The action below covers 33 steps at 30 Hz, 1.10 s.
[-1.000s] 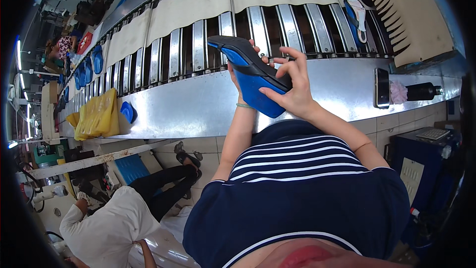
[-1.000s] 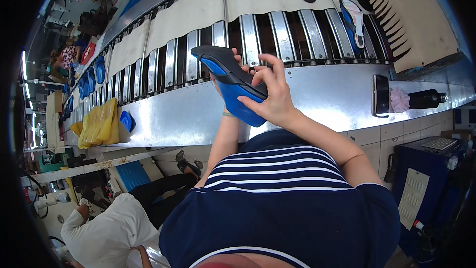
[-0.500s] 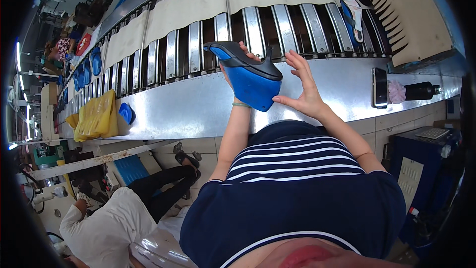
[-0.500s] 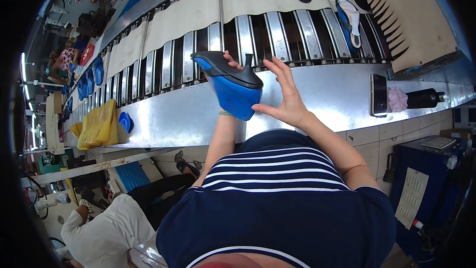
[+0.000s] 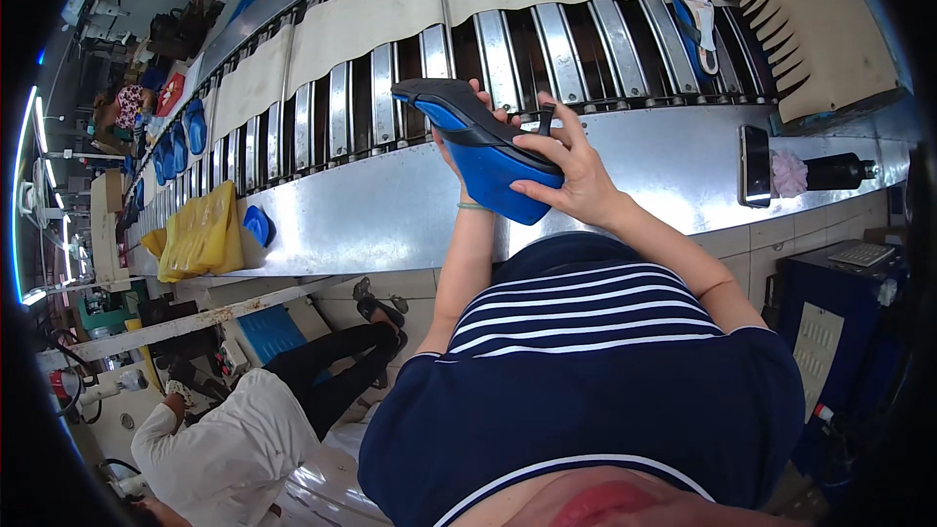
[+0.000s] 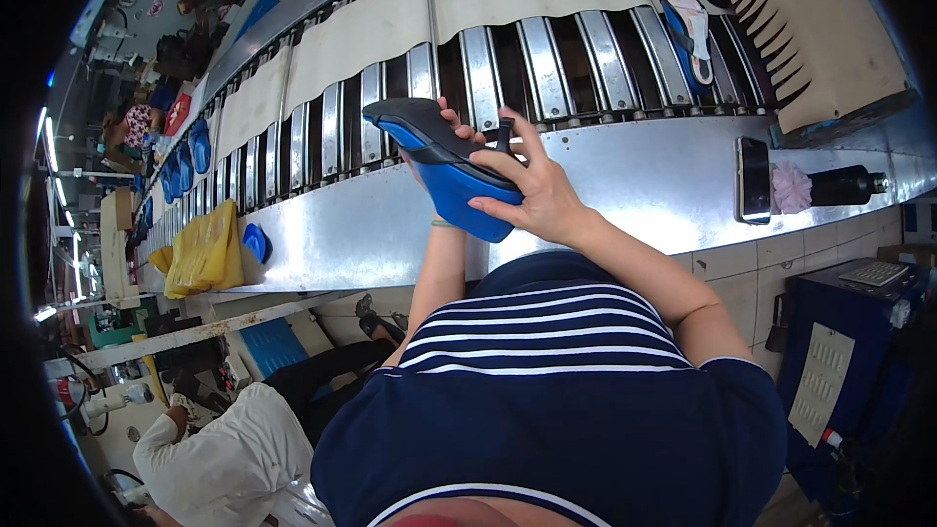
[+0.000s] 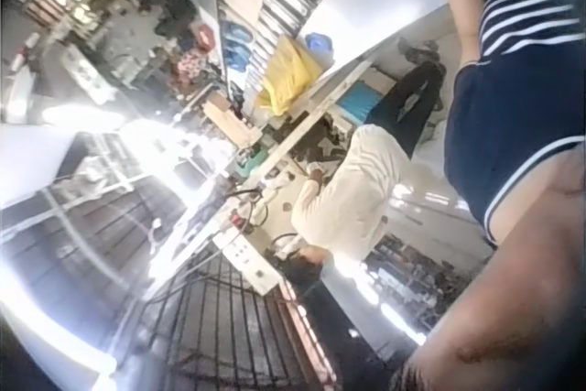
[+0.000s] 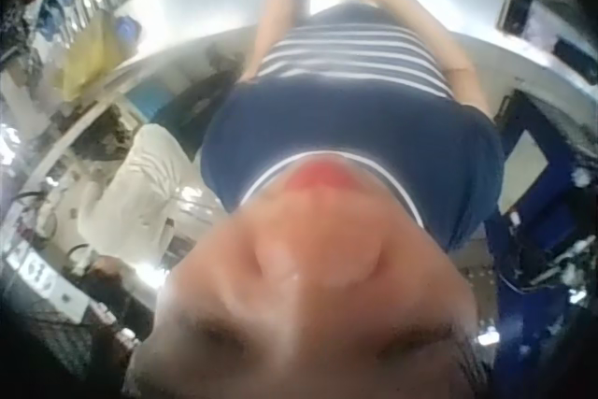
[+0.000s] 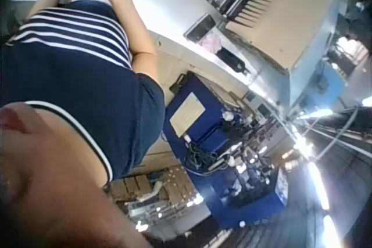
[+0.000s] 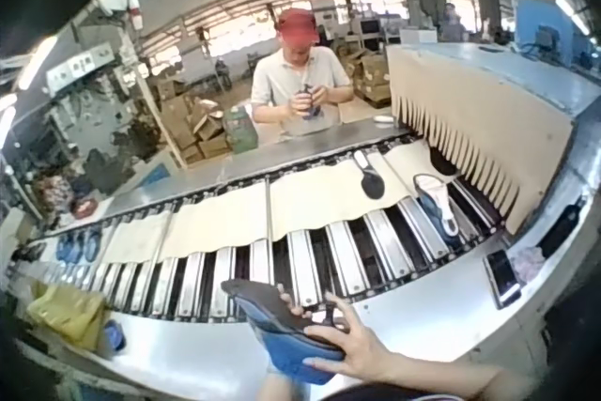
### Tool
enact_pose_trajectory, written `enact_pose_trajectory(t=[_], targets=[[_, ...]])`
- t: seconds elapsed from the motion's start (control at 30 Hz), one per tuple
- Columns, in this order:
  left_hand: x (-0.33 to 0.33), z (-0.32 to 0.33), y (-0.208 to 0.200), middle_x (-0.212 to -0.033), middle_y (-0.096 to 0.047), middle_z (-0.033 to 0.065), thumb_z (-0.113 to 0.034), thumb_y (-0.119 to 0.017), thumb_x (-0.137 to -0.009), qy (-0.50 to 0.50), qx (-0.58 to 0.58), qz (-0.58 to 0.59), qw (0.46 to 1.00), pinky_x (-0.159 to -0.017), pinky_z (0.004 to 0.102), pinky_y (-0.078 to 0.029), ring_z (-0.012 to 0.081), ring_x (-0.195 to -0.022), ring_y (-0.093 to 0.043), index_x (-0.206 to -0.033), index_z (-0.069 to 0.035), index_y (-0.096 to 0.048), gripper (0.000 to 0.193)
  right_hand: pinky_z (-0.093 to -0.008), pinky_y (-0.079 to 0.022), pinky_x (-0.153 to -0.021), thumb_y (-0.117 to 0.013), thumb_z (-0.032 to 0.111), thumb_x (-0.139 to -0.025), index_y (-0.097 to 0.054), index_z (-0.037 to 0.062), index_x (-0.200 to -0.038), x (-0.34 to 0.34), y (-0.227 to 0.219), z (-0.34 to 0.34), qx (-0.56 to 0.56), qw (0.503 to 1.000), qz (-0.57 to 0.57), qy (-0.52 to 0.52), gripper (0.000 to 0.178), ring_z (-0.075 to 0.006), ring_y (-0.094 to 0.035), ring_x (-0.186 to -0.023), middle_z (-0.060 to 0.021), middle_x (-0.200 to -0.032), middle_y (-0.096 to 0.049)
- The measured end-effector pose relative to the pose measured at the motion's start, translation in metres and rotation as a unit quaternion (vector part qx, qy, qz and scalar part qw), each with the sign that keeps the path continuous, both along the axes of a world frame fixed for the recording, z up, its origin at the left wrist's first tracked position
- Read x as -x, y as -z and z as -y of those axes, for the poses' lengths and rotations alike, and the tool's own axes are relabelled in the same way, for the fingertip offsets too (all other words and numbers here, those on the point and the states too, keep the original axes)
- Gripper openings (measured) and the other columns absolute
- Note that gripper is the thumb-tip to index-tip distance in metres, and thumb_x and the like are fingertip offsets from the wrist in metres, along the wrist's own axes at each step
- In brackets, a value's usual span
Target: Inspecting and checking the quality of shoes on a production line.
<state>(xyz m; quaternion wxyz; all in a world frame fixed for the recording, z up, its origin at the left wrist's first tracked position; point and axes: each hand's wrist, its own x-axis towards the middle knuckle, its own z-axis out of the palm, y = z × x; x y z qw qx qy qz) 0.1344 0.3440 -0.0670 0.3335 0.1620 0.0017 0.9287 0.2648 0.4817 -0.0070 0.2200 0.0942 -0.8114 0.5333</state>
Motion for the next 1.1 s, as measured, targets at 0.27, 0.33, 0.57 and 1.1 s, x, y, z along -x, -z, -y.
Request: enact_pose_trajectory(t=[0.27, 0.33, 0.57, 1.1], targets=[[-0.001, 0.015, -0.078, -0.125, -0.055, 0.0124, -0.047, -0.073, -0.077, -0.186, 0.170, -0.199, 0.947, -0.106, 0.0532, -0.039, 0.0370, -0.105, -0.060, -0.146, -0.013, -0.034, 0.086, -0.0561, -0.049, -0.093, -0.053, 0.069, -0.086, -0.019, 0.0176, -0.154, -0.003, 0.014, -0.021, 0.541, 0.735, 0.313, -0.263, 0.092, -0.0402, -0.049, -0.124, -0.0184, -0.151, -0.026], [-0.011, 0.018, -0.105, -0.123, -0.054, 0.0143, -0.043, -0.083, -0.068, -0.228, 0.276, -0.275, 0.892, -0.107, 0.0540, -0.038, 0.0409, -0.105, -0.060, -0.145, -0.014, -0.032, 0.097, -0.0589, -0.049, -0.090, -0.053, 0.069, -0.086, -0.019, 0.0174, -0.154, 0.018, 0.005, -0.026, 0.595, 0.668, 0.335, -0.295, 0.092, -0.0421, -0.047, -0.125, -0.0191, -0.150, -0.028], [-0.050, 0.010, -0.142, -0.133, -0.057, 0.0072, 0.000, -0.069, -0.069, -0.283, 0.424, -0.696, 0.505, -0.118, 0.0551, -0.013, 0.0305, -0.127, -0.049, -0.121, -0.015, -0.059, 0.055, -0.0325, -0.050, -0.094, -0.066, 0.010, -0.087, -0.041, 0.0034, -0.139, 0.081, -0.001, -0.053, 0.640, 0.578, 0.301, -0.407, 0.058, -0.0187, -0.062, -0.108, -0.0116, -0.124, -0.058], [-0.044, 0.030, 0.004, -0.159, -0.015, 0.0116, 0.013, -0.052, -0.080, -0.276, 0.650, -0.288, 0.647, -0.118, 0.0433, -0.020, 0.0324, -0.148, -0.015, -0.153, -0.012, -0.023, 0.083, -0.0316, -0.048, -0.095, -0.082, -0.007, -0.062, -0.031, 0.0123, -0.150, 0.062, 0.053, -0.044, 0.409, 0.853, 0.289, -0.145, 0.104, -0.0193, -0.055, -0.112, -0.0121, -0.128, -0.051]])
